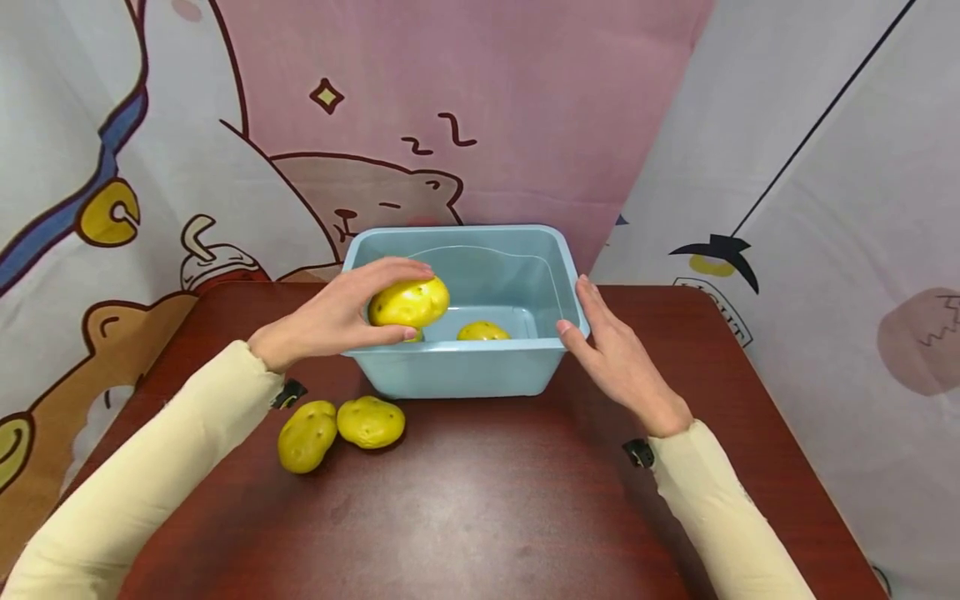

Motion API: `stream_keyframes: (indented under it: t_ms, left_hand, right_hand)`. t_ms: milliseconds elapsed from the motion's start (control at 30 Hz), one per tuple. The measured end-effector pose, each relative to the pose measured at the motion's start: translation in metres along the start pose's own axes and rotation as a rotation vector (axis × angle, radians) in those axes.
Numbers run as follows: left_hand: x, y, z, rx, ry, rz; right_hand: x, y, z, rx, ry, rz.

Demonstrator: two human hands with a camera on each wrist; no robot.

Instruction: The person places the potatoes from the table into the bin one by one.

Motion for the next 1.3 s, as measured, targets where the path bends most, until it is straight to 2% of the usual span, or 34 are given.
stream_keyframes:
  t_ms: [133,333,467,667,767,900,1133,1300]
  left_hand:
    - [0.011,0.002,0.007,0.01,0.022,0.016]
    - [0.026,0.008,0.013,-0.027,0.073,0.023]
    - [0.031,0.013,0.016,-0.072,0.106,0.028]
    - [0.032,0.024,0.014,-0.179,0.148,0.053]
    - [0.025,0.023,0.009,-0.195,0.113,0.053]
    - [0.013,0.016,-0.004,-0.165,0.034,0.032]
    - [-0.006,0.004,-0.037,-0.111,-0.092,-0.003]
    - [-0.015,0.004,-0.064,-0.122,-0.14,-0.008]
  right_hand:
    - [0.0,0.001,0.0,-0.006,-0.001,-0.007]
    - [0.0,0.001,-0.002,-0.003,0.003,-0.013]
    - [0.0,0.0,-0.002,-0.002,0.001,-0.018]
    - [0.0,0.0,-0.001,-0.004,0.006,-0.019]
    - [0.0,0.001,-0.001,-0.008,0.005,-0.018]
    - [-0.001,0.001,-0.002,-0.014,0.002,-0.014]
    - [0.001,0.002,-0.001,-0.005,0.004,-0.021]
    - [0.0,0.0,-0.001,-0.005,0.005,-0.026]
Point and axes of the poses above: each hand's wrist, its own z-axis towards the middle knuckle, its own x-axis out of the palm, y = z × x, the point moved 10 cm from there along z, towards the middle knuckle, and after that the axes turned 2 degrees about x, right-handed, at the moved point
